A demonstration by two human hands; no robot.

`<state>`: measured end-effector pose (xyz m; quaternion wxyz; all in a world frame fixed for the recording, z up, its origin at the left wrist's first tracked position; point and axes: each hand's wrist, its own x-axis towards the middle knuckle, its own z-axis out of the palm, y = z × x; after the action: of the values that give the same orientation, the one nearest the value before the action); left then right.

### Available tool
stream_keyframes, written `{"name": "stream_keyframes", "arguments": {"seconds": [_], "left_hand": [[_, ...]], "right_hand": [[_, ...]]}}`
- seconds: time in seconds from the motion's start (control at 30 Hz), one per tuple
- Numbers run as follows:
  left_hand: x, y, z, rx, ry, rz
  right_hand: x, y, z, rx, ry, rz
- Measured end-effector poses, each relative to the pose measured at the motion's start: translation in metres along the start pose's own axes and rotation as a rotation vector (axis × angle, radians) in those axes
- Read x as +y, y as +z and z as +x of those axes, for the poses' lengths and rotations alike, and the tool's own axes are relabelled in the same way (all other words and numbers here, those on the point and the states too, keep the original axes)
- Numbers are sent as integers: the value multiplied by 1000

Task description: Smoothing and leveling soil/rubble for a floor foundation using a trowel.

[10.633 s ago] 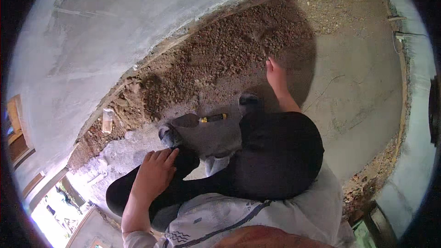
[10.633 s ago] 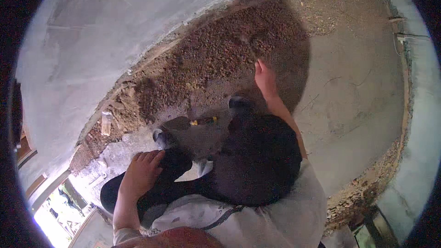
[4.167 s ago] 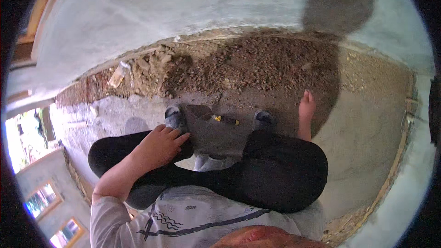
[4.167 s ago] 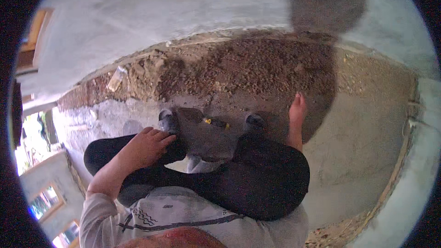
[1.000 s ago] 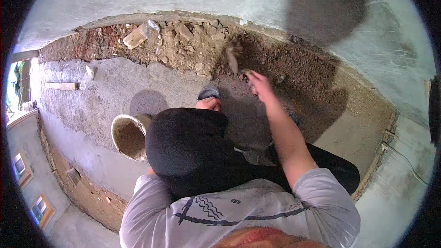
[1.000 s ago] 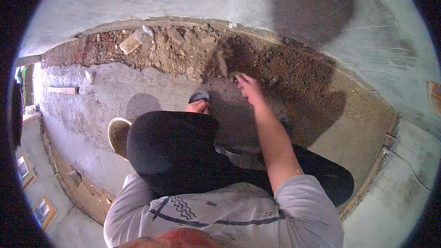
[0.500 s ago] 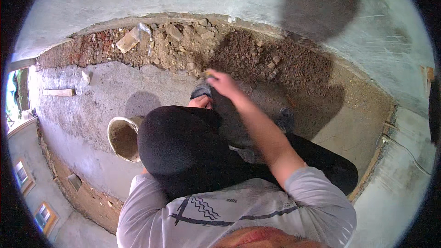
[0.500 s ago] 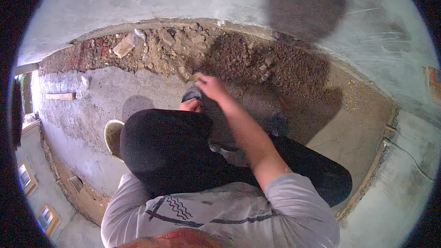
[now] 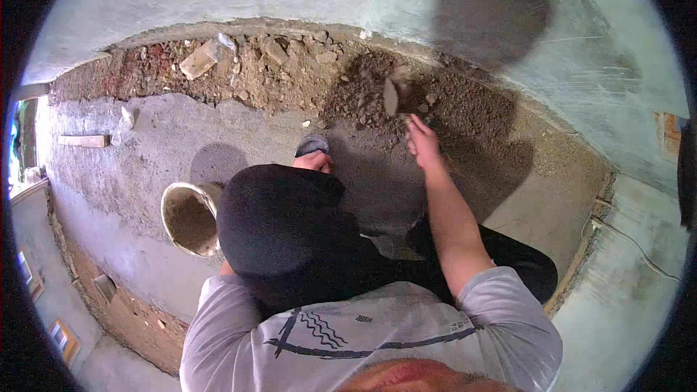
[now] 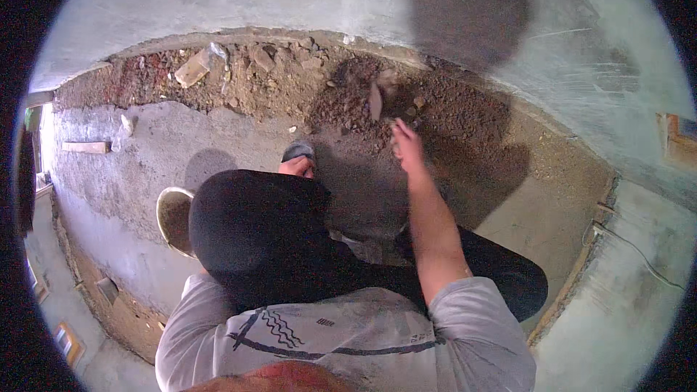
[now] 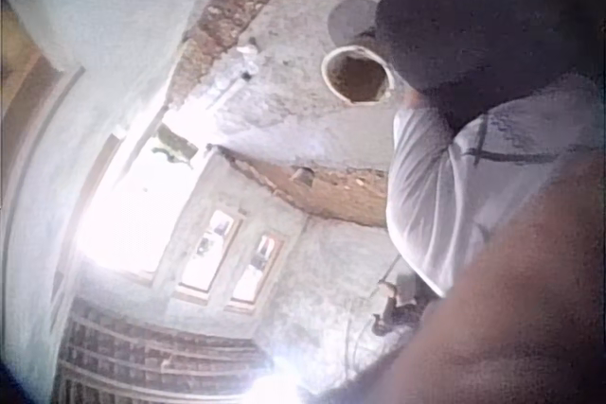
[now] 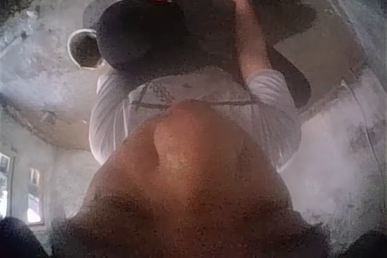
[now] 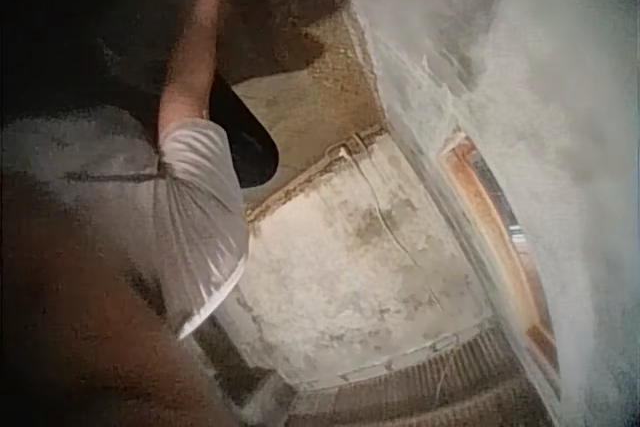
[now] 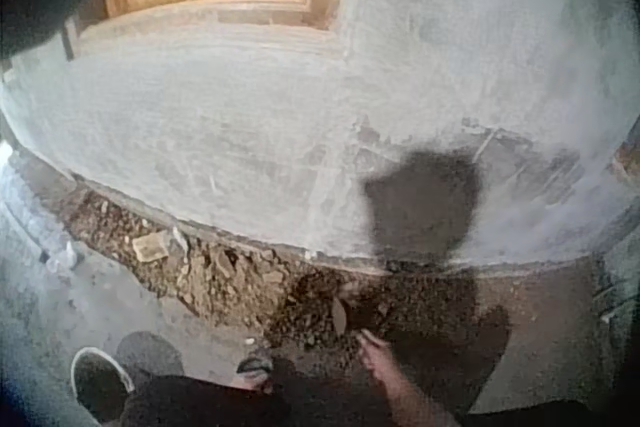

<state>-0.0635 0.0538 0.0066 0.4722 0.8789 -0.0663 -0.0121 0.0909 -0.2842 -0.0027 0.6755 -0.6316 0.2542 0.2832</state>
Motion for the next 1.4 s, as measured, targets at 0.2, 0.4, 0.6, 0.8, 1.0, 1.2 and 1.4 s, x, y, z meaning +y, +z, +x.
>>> {"name": "stream_keyframes", "arguments": {"seconds": [0.2, 0.4, 0.6, 0.8, 1.0, 1.2, 1.4], "left_hand": [[1, -2, 2, 7, -37, -77], [-1, 1, 5, -1, 38, -2], [1, 5, 6, 17, -6, 38], [-1, 0, 1, 18, 13, -20], [14, -17, 5, -32, 23, 1], [-13, -6, 0, -123, 67, -82], [-7, -10, 3, -156, 74, -102]], "right_hand": [[-29, -11, -33, 5, -76, -191], [15, 111, -22, -316, -387, -621], [34, 108, 0, -363, -276, -589], [-30, -43, 26, -101, -90, -494], [-70, -72, -10, -144, -114, -729], [-48, -73, -7, -598, -233, -1102], [-64, -78, 4, -76, -57, -358]]}}
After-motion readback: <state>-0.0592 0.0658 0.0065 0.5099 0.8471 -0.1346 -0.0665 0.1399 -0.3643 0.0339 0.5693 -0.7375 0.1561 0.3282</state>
